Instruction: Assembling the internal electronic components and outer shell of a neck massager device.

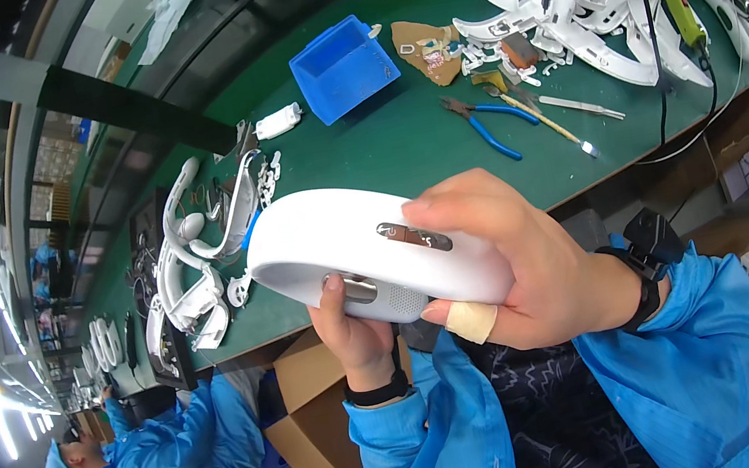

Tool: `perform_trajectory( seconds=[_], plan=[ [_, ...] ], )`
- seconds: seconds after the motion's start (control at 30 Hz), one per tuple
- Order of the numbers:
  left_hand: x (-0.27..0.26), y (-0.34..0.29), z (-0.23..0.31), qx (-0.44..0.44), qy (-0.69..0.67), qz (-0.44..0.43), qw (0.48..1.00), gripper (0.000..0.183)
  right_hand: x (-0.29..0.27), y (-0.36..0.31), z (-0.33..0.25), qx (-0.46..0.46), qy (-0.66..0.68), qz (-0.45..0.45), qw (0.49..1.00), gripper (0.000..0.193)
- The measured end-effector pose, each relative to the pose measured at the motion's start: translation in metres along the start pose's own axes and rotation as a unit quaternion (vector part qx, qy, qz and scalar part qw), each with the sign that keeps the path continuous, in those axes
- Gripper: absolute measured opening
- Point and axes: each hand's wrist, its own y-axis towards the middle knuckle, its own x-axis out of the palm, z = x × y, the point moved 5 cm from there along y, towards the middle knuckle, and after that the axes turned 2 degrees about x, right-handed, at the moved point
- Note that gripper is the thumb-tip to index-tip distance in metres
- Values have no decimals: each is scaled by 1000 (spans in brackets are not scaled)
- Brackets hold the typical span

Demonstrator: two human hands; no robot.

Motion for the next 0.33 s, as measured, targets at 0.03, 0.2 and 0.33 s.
perform_trajectory(
  seconds=[0.03, 0.2, 0.33],
  plan=[
    [4, 0, 1, -5, 7, 4, 1000, 57, 0, -2, 2, 12, 4, -4, 1000, 61],
    [3, -1, 5, -14, 37, 10, 999, 54, 2, -4, 7, 41, -1, -57, 998, 55],
    [-2, -4, 6, -19, 36, 27, 999, 54, 8, 1, 13, 50, 2, -63, 997, 54]
  ],
)
